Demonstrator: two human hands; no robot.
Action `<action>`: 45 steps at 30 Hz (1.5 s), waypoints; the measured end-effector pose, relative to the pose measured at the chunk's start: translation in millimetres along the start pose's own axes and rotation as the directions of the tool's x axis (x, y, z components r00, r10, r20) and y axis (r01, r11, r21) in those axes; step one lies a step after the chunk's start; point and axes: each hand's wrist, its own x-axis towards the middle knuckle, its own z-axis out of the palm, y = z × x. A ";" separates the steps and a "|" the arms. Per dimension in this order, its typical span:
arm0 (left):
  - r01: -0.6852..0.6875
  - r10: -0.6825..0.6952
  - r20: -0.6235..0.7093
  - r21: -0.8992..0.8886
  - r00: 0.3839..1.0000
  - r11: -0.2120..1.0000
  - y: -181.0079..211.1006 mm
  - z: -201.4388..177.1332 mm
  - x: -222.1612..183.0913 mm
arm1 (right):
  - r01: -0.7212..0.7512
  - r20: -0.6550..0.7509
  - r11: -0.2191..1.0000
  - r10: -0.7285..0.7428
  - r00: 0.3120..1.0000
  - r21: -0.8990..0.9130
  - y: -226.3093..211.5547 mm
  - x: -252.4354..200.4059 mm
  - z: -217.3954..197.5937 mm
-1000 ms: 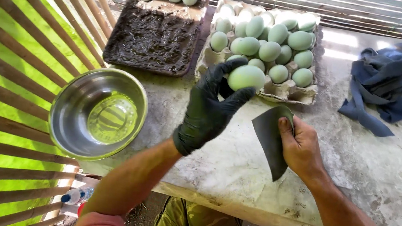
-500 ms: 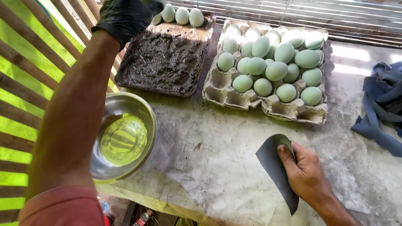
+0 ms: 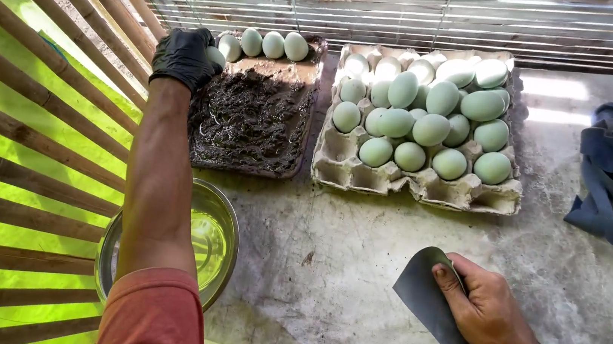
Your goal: A person is using sandpaper to clean or smooth the surface of a light blue eggshell.
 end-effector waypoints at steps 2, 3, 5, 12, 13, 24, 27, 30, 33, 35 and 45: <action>-0.008 0.007 0.018 0.015 1.000 1.000 1.0 5.5 2.4 | 0.016 -0.007 1.000 -0.017 1.000 -0.025 5.2 2.2 0.9; -0.016 0.015 0.035 0.031 0.999 0.999 1.4 8.2 3.5 | 0.034 -0.014 0.998 -0.035 0.999 -0.050 7.7 3.3 1.2; -0.025 0.024 0.044 0.025 0.999 0.999 2.9 13.0 2.9 | 0.014 0.000 0.999 -0.014 1.000 -0.050 4.6 2.8 2.6; -0.036 0.038 -0.022 0.074 0.999 0.997 -8.0 31.1 14.4 | -0.036 0.035 0.993 0.040 0.999 -0.113 6.0 5.9 4.8; -0.037 0.039 -0.020 0.076 0.999 0.996 -7.1 28.2 15.1 | -0.038 0.036 0.993 0.042 0.998 -0.111 6.6 6.2 5.7; -0.037 0.062 -0.090 0.261 0.994 0.965 -17.2 53.5 24.6 | -0.004 0.042 0.991 0.010 0.999 -0.136 4.3 3.1 3.6; -0.054 0.106 -0.131 0.353 0.986 0.934 -22.3 61.9 26.0 | 0.014 0.058 0.990 -0.006 0.998 -0.142 1.6 3.1 2.7; -0.072 0.166 -0.178 0.438 0.970 0.896 -23.2 64.9 29.8 | 0.062 0.059 0.984 -0.053 0.997 -0.168 7.5 3.8 3.2; 0.007 0.029 -0.057 0.549 0.998 0.836 -13.3 54.5 22.3 | -0.015 0.057 0.993 0.022 0.998 -0.120 -8.3 1.9 0.1; 0.028 0.014 -0.068 0.576 0.998 0.817 -11.1 50.9 19.1 | -0.068 0.079 0.991 0.077 0.994 -0.111 -22.0 0.3 -3.1; -0.455 0.344 -0.591 -0.044 0.730 0.890 79.1 13.6 24.8 | -0.199 0.304 0.979 0.201 0.931 -0.036 -46.9 -6.3 -11.0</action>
